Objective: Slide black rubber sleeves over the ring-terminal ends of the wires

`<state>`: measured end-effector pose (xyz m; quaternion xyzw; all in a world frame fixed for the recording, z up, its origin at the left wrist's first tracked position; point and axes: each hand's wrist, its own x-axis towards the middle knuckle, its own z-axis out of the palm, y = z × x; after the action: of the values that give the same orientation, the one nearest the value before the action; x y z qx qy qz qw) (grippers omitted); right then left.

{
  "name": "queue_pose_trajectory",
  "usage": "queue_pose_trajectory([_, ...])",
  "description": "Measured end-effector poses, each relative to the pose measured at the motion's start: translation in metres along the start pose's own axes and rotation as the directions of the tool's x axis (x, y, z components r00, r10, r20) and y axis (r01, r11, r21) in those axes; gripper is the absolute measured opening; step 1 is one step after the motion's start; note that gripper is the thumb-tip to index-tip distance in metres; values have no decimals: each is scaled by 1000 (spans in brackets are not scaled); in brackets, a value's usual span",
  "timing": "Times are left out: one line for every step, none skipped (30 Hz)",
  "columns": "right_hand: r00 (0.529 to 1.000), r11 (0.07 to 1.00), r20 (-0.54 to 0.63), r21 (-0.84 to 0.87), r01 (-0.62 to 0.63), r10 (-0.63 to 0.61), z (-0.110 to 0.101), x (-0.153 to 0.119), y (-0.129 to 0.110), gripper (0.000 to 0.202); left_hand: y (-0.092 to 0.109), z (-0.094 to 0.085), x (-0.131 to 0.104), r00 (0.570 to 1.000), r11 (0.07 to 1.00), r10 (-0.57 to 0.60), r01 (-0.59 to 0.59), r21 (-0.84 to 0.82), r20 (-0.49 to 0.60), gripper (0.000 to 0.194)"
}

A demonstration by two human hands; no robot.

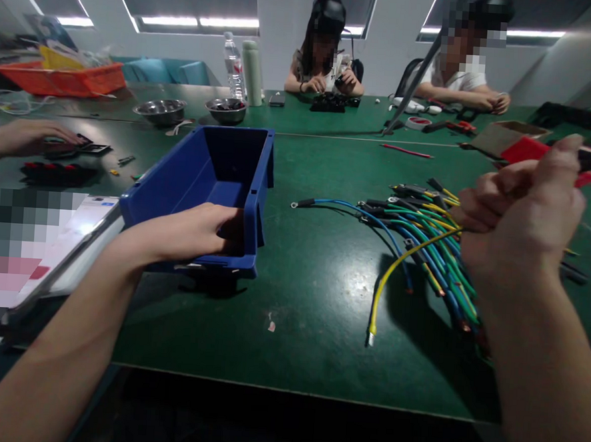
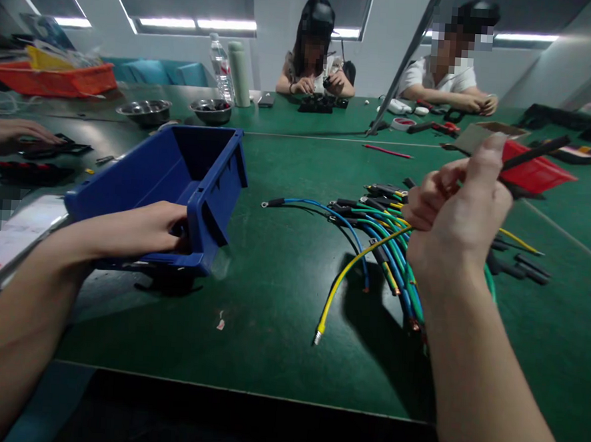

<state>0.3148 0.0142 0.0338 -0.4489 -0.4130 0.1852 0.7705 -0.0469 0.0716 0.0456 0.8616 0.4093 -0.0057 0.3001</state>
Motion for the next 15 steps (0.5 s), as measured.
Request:
queue_pose_trajectory([996,998,70,17,-54,53,-7,5,4,54,-1,0,0,1000,1000,8,-8,4,-1,41])
queue_pose_trajectory([987,995,137,32,-92,87,-14,9,9,57,-1,0,0,1000,1000,15,-15,4,0,41])
queue_pose_trajectory([976,992,191,40,-117,107,-22,12,14,60,-1,0,0,1000,1000,19,-19,0,3,40])
queue_pose_trajectory([965,990,231,43,-135,122,-28,16,18,64,-1,0,0,1000,1000,18,-18,-3,8,39])
queue_pose_trajectory([956,987,260,41,-154,138,-34,18,22,68,-2,0,-1,1000,1000,14,-14,-3,10,38])
queue_pose_trajectory([945,984,283,30,-177,161,-40,21,27,71,-2,0,-1,1000,1000,8,-8,1,9,38])
queue_pose_trajectory([938,980,293,18,-200,186,-45,23,30,73,-2,0,-1,1000,1000,2,-2,10,5,39])
queue_pose_trajectory([934,976,291,6,-220,209,-48,25,34,75,-3,0,0,1000,1000,0,0,20,1,39])
queue_pose_trajectory([932,972,282,-5,-236,228,-51,26,36,75,-3,0,0,1000,1000,0,0,27,-2,41])
queue_pose_trajectory([933,969,267,-13,-247,242,-52,27,38,74,-4,0,0,1000,1000,4,-4,31,-5,42])
queue_pose_trajectory([935,967,251,-19,-253,249,-52,28,39,71,-4,0,1,1000,999,7,-7,32,-7,44])
queue_pose_trajectory([937,967,241,-21,-254,251,-51,29,39,65,-4,0,1,1000,999,8,-7,31,-9,45])
queue_pose_trajectory([938,968,241,-20,-251,248,-49,29,38,56,-4,0,1,1000,1000,7,-6,30,-13,45])
queue_pose_trajectory([938,970,248,-17,-244,241,-46,28,36,45,-3,0,1,1000,1000,5,-5,26,-16,44])
queue_pose_trajectory([941,973,252,-11,-232,227,-42,27,34,33,-2,0,0,1000,1000,6,-5,18,-18,42])
